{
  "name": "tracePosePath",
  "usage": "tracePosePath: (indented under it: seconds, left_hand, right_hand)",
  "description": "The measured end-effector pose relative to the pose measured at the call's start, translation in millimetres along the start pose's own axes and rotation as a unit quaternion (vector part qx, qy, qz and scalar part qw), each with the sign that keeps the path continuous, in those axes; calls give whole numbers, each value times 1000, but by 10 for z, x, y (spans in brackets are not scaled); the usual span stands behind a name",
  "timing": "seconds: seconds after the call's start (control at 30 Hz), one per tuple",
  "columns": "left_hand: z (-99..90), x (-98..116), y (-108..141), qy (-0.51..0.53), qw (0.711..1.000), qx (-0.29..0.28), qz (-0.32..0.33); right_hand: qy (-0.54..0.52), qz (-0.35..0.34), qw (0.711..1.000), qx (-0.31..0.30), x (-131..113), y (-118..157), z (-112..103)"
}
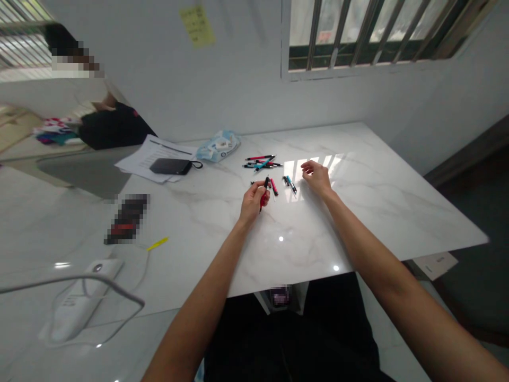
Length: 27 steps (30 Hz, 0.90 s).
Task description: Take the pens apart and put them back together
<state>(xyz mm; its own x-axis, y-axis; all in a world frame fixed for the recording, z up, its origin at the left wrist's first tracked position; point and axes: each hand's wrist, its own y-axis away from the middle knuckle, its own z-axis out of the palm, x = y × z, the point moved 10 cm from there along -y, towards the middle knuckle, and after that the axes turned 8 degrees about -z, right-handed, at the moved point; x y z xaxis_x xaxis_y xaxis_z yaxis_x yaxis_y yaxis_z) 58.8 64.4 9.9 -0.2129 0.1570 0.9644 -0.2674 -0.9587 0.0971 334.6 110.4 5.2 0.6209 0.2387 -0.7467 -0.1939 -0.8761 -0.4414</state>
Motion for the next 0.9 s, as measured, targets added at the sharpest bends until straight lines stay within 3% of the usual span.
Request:
tracePosePath:
  seconds: [0.13, 0.27, 0.4, 0.5, 0.6, 0.73, 0.9]
  left_hand:
    - [-17, -6, -31, 7, 1000, -5, 24]
    - [-62, -28, -53, -2, 1000, 6, 26]
    - [-121, -24, -39, -23, 999, 38, 26]
    - [-112, -17, -18, -52, 997, 42, 34]
    - [-47, -20, -5, -81, 995, 15, 50]
    - [14, -39, 13, -90, 994, -9, 65]
    - [53, -7, 45, -98, 994, -6, 58]
  right_hand:
    - [45, 17, 998, -45, 73, -72, 147]
    - [68, 21, 997, -38, 45, -51, 82]
    - [2, -38, 999, -28, -335, 21, 27]
    - [-102, -64, 985, -122, -710, 181, 262]
    - [-124, -75, 969, -201, -987, 380, 519]
    - [-115, -59, 971, -201, -1045, 484, 655]
    - [-161, -91, 966, -180, -1120, 478, 603]
